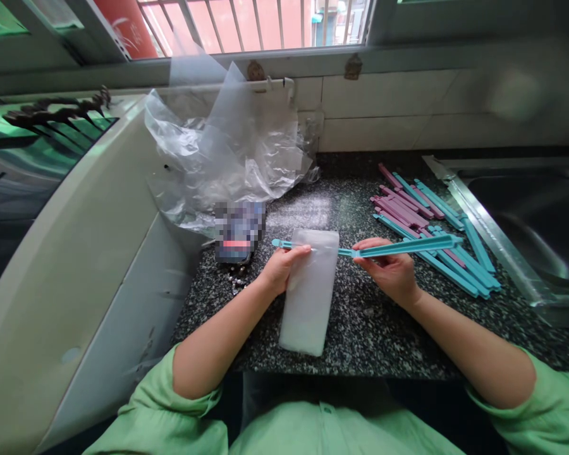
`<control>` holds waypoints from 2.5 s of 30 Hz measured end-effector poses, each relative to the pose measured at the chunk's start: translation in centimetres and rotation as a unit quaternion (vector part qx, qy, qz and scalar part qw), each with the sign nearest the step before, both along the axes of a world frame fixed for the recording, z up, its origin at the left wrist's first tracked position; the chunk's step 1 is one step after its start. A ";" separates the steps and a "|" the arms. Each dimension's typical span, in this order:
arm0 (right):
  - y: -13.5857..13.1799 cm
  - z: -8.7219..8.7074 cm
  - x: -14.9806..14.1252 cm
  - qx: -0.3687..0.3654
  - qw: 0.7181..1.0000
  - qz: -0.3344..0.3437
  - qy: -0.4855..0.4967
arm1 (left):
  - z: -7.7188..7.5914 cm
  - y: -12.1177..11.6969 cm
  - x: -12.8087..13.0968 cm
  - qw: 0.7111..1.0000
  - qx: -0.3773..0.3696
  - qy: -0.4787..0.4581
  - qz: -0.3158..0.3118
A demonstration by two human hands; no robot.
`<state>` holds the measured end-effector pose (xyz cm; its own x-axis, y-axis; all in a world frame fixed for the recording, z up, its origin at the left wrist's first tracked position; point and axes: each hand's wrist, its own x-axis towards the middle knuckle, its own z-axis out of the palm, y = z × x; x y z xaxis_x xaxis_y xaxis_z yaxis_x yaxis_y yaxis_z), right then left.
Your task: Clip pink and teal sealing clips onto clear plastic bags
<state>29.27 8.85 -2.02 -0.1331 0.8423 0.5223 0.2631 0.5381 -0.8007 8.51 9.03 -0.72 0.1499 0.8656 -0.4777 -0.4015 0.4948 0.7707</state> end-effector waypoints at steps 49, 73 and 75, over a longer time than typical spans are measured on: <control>0.0 -0.5 0.4 0.095 0.980 -0.024 -0.174 | -1.1 -0.3 0.3 0.983 0.158 0.087 -0.023; 0.2 -0.4 0.2 0.079 0.975 0.019 -0.208 | -1.1 -0.2 0.1 0.986 0.133 0.089 -0.046; 0.2 -0.4 0.3 0.078 0.974 0.018 -0.214 | -1.0 -0.2 0.1 0.986 0.136 0.085 -0.052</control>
